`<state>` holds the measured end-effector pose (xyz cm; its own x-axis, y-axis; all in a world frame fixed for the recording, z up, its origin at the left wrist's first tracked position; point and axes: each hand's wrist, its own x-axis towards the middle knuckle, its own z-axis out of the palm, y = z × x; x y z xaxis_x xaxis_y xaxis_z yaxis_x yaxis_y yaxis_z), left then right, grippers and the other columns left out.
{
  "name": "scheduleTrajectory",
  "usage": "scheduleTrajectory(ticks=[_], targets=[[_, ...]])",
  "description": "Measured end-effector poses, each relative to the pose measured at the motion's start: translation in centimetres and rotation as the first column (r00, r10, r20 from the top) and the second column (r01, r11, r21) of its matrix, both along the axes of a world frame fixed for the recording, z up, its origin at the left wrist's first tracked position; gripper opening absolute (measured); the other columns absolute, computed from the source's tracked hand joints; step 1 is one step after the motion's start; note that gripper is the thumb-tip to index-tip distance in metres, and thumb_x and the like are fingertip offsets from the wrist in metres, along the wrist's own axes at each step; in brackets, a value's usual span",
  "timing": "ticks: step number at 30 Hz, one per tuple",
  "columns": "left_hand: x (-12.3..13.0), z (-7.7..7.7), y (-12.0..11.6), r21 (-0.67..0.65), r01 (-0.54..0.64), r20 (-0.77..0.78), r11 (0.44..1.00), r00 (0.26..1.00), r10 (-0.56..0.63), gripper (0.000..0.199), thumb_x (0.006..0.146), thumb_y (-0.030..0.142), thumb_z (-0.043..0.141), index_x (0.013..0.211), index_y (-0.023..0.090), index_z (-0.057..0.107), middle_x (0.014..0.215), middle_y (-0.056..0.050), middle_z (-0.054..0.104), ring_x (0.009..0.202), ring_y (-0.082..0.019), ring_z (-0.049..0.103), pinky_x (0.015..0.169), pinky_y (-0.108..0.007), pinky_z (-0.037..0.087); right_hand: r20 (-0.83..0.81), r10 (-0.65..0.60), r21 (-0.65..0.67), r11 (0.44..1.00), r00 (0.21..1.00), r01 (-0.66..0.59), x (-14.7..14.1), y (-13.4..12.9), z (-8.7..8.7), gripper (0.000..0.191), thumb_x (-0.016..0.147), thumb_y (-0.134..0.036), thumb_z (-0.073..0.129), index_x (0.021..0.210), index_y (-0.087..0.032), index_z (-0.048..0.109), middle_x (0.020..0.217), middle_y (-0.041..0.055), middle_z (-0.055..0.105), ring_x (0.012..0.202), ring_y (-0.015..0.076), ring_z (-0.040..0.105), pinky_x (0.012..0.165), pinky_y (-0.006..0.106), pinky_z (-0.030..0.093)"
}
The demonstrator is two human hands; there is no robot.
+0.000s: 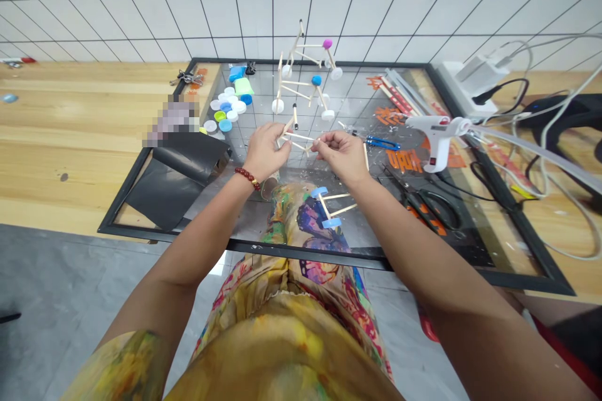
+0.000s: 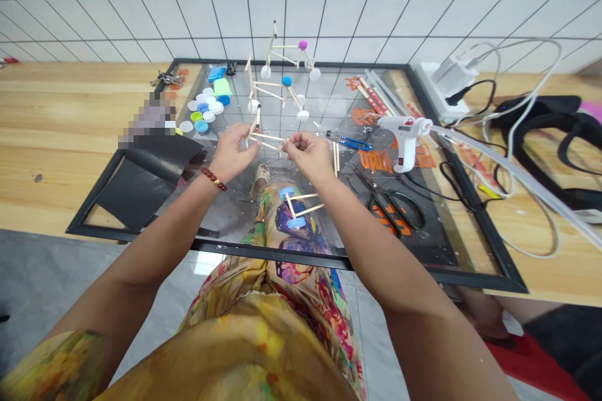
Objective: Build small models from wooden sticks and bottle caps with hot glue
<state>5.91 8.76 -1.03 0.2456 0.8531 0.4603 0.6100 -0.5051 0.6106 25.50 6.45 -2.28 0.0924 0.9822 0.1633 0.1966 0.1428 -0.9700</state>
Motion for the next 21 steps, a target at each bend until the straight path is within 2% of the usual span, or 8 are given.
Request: scheduleTrajectory(ticks=[3,7,11,17,21], targets=[[0.1,-0.04,0.7,-0.011,0.003,0.005,1.0,1.0,-0.003,0.012,0.075,0.016,0.069,0.086,0.021,0.069,0.099,-0.006,0.071,0.101,-0.026,0.065,0.095,-0.041,0.049,0.022,-0.006,0.007,1.0,1.0,0.006,0.05,-0.02,0.03,0.022,0.073,-0.039,0.074,0.073,-0.018,0.067,0.066,0.0009,0.069,0.055,0.0109,0.06,0.053,0.023,0.048],[0.43,-0.24,0.94,-0.077,-0.039,0.052,0.996,0.998,0.044,0.001,0.081,0.021,0.067,0.082,0.02,0.068,0.093,-0.005,0.071,0.095,-0.024,0.065,0.09,-0.037,0.05,0.064,-0.022,0.016,1.0,0.998,0.021,0.09,0.12,-0.1,0.02,0.075,-0.037,0.072,0.072,-0.018,0.07,0.062,-0.0002,0.066,0.054,0.0111,0.06,0.053,0.023,0.046],[0.73,-0.35,0.8,-0.132,-0.074,0.09,0.988,0.992,0.086,0.006,0.086,0.024,0.064,0.083,0.02,0.068,0.091,-0.005,0.071,0.091,-0.023,0.065,0.085,-0.035,0.05,0.071,-0.02,0.006,1.0,0.997,0.02,0.1,0.23,-0.23,0.018,0.076,-0.035,0.07,0.072,-0.018,0.071,0.064,0.0005,0.068,0.054,0.0113,0.06,0.053,0.023,0.046],[0.72,-0.47,0.67,-0.124,-0.053,0.141,0.991,0.988,0.07,0.007,0.086,0.024,0.064,0.081,0.02,0.067,0.087,-0.003,0.07,0.086,-0.02,0.063,0.081,-0.033,0.048,0.078,-0.012,0.006,1.0,0.997,0.012,0.25,0.35,-0.44,0.022,0.074,-0.04,0.072,0.074,-0.018,0.071,0.067,0.0013,0.069,0.055,0.0121,0.06,0.053,0.024,0.048],[0.63,-0.58,0.65,-0.146,-0.053,0.177,0.988,0.981,0.079,0.007,0.086,0.024,0.064,0.081,0.019,0.067,0.086,-0.003,0.069,0.085,-0.019,0.063,0.08,-0.032,0.047,0.063,-0.017,0.004,1.0,0.998,0.016,0.24,0.42,-0.52,0.018,0.073,-0.035,0.073,0.073,-0.018,0.072,0.067,0.0011,0.069,0.055,0.0122,0.06,0.053,0.025,0.048]])
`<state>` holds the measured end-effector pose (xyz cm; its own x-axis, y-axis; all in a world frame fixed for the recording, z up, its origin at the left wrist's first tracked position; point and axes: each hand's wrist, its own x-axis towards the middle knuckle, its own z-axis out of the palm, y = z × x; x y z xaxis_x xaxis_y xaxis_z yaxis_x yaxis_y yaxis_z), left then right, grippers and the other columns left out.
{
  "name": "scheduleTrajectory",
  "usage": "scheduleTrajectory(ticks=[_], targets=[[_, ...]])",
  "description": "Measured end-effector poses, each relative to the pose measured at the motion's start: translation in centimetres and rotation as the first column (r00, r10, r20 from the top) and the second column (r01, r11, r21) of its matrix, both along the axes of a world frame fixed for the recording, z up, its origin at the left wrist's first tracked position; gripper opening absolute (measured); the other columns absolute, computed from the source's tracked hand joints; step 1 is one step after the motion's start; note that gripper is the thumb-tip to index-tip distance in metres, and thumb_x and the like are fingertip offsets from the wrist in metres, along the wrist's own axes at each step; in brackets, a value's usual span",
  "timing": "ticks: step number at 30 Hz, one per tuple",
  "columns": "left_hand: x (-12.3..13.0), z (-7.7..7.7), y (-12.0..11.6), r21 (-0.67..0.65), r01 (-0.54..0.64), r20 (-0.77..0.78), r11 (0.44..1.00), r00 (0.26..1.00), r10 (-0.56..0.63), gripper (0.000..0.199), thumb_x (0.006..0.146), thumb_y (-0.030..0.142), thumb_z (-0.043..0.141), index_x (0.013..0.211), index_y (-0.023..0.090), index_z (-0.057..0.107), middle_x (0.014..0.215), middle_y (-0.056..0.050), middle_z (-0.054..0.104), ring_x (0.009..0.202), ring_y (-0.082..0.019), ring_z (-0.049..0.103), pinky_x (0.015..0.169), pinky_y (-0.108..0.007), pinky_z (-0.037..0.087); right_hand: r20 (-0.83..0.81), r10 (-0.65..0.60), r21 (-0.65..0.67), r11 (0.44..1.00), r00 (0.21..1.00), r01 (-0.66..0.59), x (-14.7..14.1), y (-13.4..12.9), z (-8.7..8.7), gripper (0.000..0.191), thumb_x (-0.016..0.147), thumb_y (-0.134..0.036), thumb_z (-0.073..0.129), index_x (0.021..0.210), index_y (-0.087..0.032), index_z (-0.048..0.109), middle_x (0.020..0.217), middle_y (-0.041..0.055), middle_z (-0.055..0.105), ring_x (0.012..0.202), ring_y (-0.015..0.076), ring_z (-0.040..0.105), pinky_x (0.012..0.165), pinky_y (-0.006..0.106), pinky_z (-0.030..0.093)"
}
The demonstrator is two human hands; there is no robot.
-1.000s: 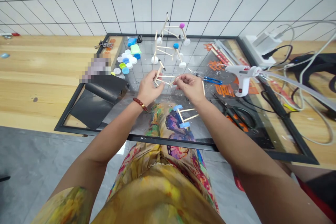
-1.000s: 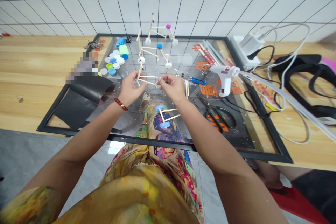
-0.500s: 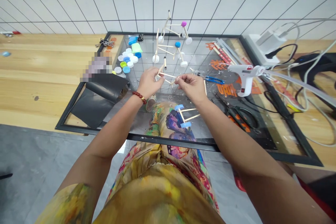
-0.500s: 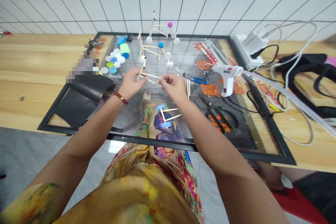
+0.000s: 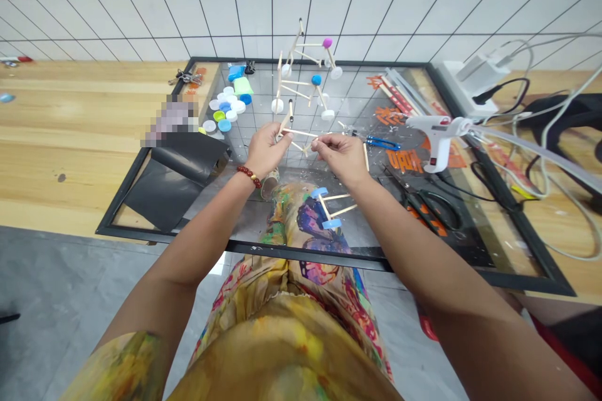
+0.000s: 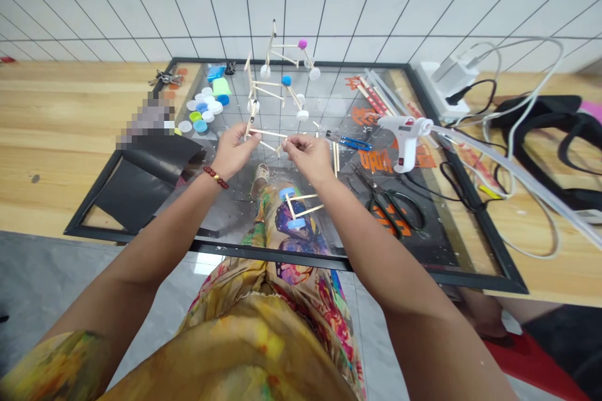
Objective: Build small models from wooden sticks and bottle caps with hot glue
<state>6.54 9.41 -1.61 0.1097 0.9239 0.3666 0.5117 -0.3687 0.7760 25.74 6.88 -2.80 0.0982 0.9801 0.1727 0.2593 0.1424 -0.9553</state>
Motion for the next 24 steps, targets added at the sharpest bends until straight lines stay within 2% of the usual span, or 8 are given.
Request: scheduleTrajectory(ticks=[5,9,13,19,24], targets=[[0.02,-0.04,-0.01,0.0,-0.011,0.019,1.0,1.0,0.011,0.007,0.086,0.024,0.064,0.08,0.02,0.067,0.085,-0.002,0.069,0.082,-0.018,0.062,0.079,-0.032,0.047,-0.005,-0.002,0.014,1.0,1.0,0.002,-0.13,-0.03,-0.15,0.018,0.071,-0.035,0.074,0.074,-0.017,0.074,0.063,-0.0002,0.066,0.053,0.012,0.058,0.053,0.025,0.047],[0.1,0.02,-0.05,0.014,-0.016,-0.004,1.0,1.0,0.016,0.007,0.085,0.025,0.064,0.081,0.02,0.067,0.086,-0.002,0.069,0.084,-0.019,0.063,0.08,-0.032,0.048,0.054,0.007,0.069,0.998,0.999,-0.01,-0.24,-0.16,-0.33,0.02,0.073,-0.037,0.072,0.075,-0.017,0.073,0.061,-0.001,0.063,0.054,0.0112,0.055,0.054,0.025,0.046],[0.19,0.12,-0.13,0.011,-0.018,-0.023,1.0,1.0,0.019,0.008,0.087,0.026,0.063,0.083,0.02,0.068,0.09,-0.004,0.069,0.088,-0.021,0.064,0.082,-0.033,0.048,0.076,-0.048,0.103,0.994,0.996,0.04,-0.31,-0.31,-0.24,0.02,0.075,-0.037,0.069,0.075,-0.017,0.071,0.063,-0.0009,0.063,0.054,0.0109,0.054,0.054,0.025,0.045],[0.4,-0.01,-0.1,0.03,0.0,-0.025,1.0,1.0,0.001,0.008,0.086,0.024,0.064,0.08,0.02,0.066,0.088,-0.004,0.069,0.086,-0.02,0.064,0.081,-0.032,0.048,0.015,-0.087,0.037,0.996,0.996,0.086,-0.49,-0.37,0.25,0.013,0.075,-0.029,0.068,0.068,-0.019,0.064,0.057,-0.0026,0.06,0.052,0.0112,0.057,0.052,0.023,0.045],[0.91,-0.06,0.11,0.036,0.02,-0.017,0.999,1.0,-0.019,0.011,0.087,0.024,0.062,0.077,0.02,0.063,0.082,-0.003,0.067,0.081,-0.019,0.062,0.079,-0.032,0.048,-0.06,-0.109,-0.014,0.994,0.992,0.109,-0.44,-0.3,0.09,0.014,0.077,-0.028,0.069,0.071,-0.019,0.06,0.059,-0.0025,0.065,0.054,0.0112,0.064,0.053,0.021,0.047]])
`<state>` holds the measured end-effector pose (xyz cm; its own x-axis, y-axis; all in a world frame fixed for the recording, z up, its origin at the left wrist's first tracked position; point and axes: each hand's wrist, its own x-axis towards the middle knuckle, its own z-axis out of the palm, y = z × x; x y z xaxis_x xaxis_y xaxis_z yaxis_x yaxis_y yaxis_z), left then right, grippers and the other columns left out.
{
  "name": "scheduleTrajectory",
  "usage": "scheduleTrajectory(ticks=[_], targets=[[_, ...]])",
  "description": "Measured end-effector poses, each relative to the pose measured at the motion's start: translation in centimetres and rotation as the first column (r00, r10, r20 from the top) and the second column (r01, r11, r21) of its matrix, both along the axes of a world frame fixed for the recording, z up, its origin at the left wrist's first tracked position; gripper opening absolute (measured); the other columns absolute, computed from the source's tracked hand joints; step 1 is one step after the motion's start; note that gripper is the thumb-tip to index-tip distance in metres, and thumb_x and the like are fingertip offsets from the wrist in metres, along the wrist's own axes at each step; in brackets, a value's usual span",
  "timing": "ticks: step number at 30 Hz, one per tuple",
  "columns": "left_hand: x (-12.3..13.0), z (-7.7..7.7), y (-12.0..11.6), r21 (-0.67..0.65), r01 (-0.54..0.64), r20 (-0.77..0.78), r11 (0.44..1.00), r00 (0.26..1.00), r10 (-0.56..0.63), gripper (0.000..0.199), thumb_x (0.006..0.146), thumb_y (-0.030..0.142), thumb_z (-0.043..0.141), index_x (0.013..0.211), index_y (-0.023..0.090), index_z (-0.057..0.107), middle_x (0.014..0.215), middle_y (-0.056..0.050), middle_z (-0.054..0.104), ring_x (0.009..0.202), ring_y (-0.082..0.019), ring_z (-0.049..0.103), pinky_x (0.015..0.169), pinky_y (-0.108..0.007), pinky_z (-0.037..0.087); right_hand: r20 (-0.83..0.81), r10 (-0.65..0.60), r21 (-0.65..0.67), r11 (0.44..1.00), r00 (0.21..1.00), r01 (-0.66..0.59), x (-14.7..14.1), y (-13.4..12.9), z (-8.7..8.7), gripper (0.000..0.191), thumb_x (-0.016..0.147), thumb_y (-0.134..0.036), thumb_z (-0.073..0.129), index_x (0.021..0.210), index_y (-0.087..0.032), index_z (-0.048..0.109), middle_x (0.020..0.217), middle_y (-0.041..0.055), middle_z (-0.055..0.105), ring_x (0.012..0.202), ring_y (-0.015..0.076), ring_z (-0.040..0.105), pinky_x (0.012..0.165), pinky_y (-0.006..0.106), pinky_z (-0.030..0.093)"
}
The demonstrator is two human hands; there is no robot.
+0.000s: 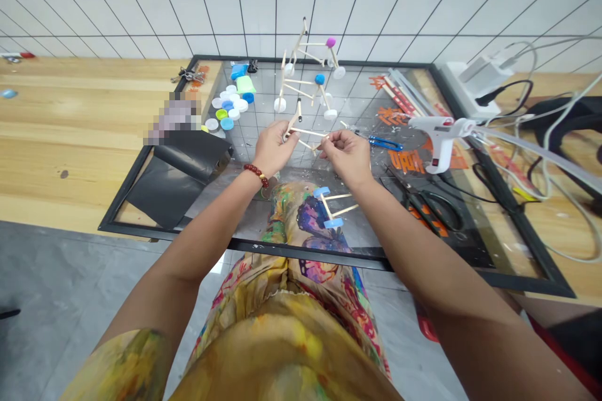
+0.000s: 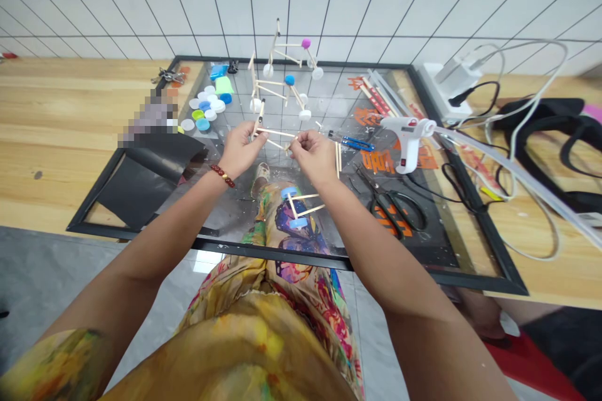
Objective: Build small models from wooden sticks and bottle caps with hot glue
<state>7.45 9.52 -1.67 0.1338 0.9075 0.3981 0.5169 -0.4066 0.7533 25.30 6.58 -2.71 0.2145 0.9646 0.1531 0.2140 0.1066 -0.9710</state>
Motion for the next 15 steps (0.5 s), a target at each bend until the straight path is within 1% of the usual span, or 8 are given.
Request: scheduleTrajectory(ticks=[4,8,13,15], targets=[[0.7,0.2,0.2,-0.001,0.006,0.009,1.0,1.0,-0.006,0.011,0.087,0.022,0.064,0.076,0.02,0.062,0.08,-0.003,0.065,0.08,-0.019,0.062,0.078,-0.033,0.048,-0.011,-0.002,0.0,1.0,1.0,0.002,0.3,0.2,-0.4,0.019,0.079,-0.035,0.07,0.077,-0.019,0.06,0.064,-0.0014,0.069,0.055,0.011,0.066,0.053,0.021,0.049],[1.5,0.1,0.4,0.003,-0.008,0.015,1.0,1.0,0.008,0.015,0.087,0.019,0.064,0.073,0.02,0.06,0.08,-0.003,0.065,0.079,-0.019,0.062,0.078,-0.034,0.048,0.002,0.004,-0.028,1.0,1.0,-0.004,0.6,0.3,-0.4,0.023,0.079,-0.04,0.069,0.077,-0.02,0.058,0.067,-0.0003,0.07,0.055,0.0111,0.065,0.052,0.021,0.05],[1.7,-0.2,0.1,0.029,-0.048,0.003,0.998,0.999,0.048,0.016,0.088,0.02,0.064,0.072,0.021,0.061,0.078,-0.003,0.064,0.079,-0.02,0.061,0.079,-0.034,0.048,0.169,-0.057,-0.02,0.998,0.984,0.061,1.0,0.2,-0.2,0.014,0.078,-0.033,0.066,0.074,-0.021,0.061,0.061,-0.0036,0.063,0.05,0.0112,0.06,0.051,0.023,0.045],[1.5,0.0,-0.3,0.033,-0.066,-0.018,0.997,0.998,0.067,0.014,0.087,0.02,0.064,0.073,0.021,0.062,0.079,-0.003,0.064,0.08,-0.02,0.062,0.08,-0.035,0.048,0.182,-0.063,-0.025,0.997,0.981,0.069,1.1,0.2,-0.2,0.011,0.077,-0.03,0.065,0.073,-0.021,0.061,0.059,-0.0038,0.062,0.049,0.0115,0.059,0.052,0.024,0.045]])
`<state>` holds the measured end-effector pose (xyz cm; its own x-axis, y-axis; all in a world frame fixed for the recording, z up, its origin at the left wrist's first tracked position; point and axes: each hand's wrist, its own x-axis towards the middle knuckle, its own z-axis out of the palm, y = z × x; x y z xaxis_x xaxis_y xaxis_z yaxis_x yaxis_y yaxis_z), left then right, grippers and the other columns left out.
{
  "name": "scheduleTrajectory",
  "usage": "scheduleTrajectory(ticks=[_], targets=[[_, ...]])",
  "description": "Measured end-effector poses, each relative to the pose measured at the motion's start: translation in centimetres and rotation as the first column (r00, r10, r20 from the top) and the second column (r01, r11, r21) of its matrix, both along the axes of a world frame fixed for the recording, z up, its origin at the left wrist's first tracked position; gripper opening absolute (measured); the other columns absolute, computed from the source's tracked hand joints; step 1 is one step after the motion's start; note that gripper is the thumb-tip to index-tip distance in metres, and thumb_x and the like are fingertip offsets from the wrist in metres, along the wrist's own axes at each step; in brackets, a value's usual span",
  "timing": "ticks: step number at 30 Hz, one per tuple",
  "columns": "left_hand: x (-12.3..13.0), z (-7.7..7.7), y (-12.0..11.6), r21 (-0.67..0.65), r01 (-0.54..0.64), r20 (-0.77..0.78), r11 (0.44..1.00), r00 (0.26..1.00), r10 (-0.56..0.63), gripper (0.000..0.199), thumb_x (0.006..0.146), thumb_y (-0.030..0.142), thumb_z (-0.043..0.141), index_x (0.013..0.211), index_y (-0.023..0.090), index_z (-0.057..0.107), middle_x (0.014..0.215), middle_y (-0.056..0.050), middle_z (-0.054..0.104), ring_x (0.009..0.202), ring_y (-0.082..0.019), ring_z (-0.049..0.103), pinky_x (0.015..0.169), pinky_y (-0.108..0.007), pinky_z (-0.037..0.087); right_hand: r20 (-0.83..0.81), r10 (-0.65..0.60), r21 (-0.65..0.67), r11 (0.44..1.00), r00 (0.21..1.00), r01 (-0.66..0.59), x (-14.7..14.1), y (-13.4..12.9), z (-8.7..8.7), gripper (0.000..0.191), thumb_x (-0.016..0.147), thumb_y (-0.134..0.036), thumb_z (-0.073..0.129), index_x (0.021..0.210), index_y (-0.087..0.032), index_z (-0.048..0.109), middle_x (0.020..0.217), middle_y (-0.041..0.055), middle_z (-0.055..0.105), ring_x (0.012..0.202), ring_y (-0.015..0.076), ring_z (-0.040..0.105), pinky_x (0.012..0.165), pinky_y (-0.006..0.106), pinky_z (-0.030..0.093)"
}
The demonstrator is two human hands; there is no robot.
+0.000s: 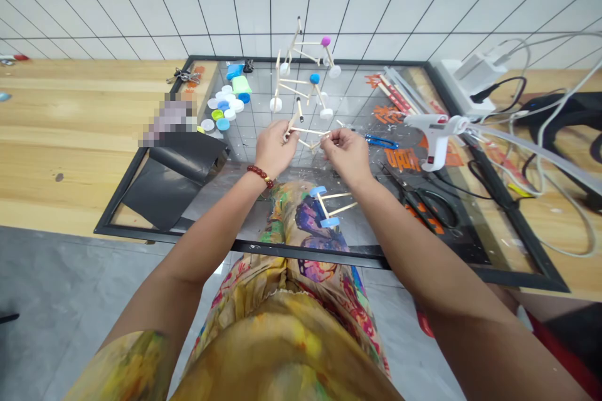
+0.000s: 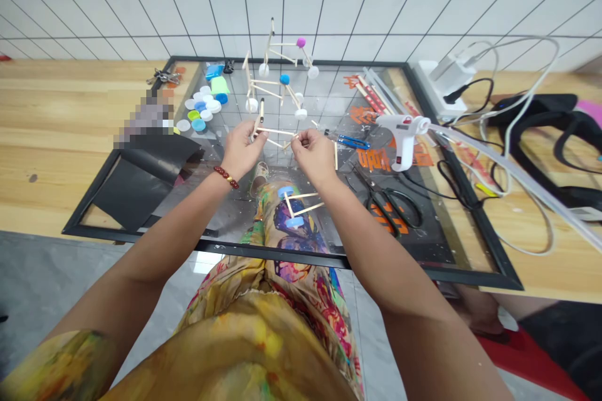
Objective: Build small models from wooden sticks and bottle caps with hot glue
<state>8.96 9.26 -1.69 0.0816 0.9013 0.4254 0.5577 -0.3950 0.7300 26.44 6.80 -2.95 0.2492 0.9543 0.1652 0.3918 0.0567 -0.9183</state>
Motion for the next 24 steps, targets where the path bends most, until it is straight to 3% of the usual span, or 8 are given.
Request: scheduleTrajectory(ticks=[3,8,15,20,24], targets=[[-0.5,0.6,-0.5,-0.03,0.029,-0.051,0.999,0.998,-0.03,0.006,0.083,0.023,0.07,0.083,0.021,0.065,0.089,-0.005,0.068,0.088,-0.023,0.064,0.083,-0.036,0.049,-0.047,0.027,-0.019,0.999,0.999,-0.028,0.1,0.1,-0.2,0.012,0.078,-0.031,0.064,0.074,-0.021,0.061,0.06,-0.0033,0.064,0.05,0.0115,0.059,0.053,0.024,0.045],[-1.8,1.1,-0.6,-0.02,0.095,-0.068,0.995,0.993,-0.096,0.025,0.075,0.027,0.077,0.096,0.02,0.065,0.102,-0.008,0.068,0.099,-0.025,0.064,0.089,-0.039,0.051,-0.109,0.068,-0.012,0.997,0.992,-0.07,0.3,0.3,-0.5,0.018,0.079,-0.037,0.065,0.077,-0.019,0.062,0.064,-0.0026,0.066,0.05,0.0088,0.057,0.051,0.021,0.042],[-2.9,-0.6,0.5,-0.024,0.074,0.084,0.997,0.994,-0.072,0.056,0.074,0.02,0.076,0.127,0.021,0.055,0.128,-0.013,0.063,0.112,-0.023,0.063,0.099,-0.039,0.051,-0.213,0.13,0.034,0.992,0.968,-0.125,-0.1,-0.1,0.2,0.02,0.075,-0.037,0.069,0.073,-0.019,0.061,0.069,0.0001,0.071,0.049,0.0077,0.053,0.048,0.021,0.039],[-2.8,-1.6,1.3,-0.082,0.108,0.13,0.991,0.987,-0.097,0.046,0.076,0.011,0.067,0.12,0.02,0.06,0.116,-0.01,0.068,0.102,-0.021,0.065,0.094,-0.038,0.053,-0.221,0.181,0.051,0.983,0.959,-0.174,-0.1,-0.3,0.3,0.026,0.072,-0.042,0.075,0.071,-0.02,0.062,0.064,-0.0004,0.069,0.049,0.009,0.056,0.049,0.021,0.042],[-2.9,-1.0,0.8,-0.061,0.039,0.151,0.997,0.988,-0.03,0.041,0.074,0.008,0.064,0.114,0.021,0.064,0.101,-0.006,0.068,0.09,-0.018,0.064,0.086,-0.033,0.053,-0.251,0.206,0.052,0.979,0.946,-0.199,-0.3,-0.4,0.3,0.031,0.07,-0.048,0.077,0.072,-0.021,0.061,0.062,-0.0008,0.068,0.054,0.0114,0.06,0.053,0.024,0.049]])
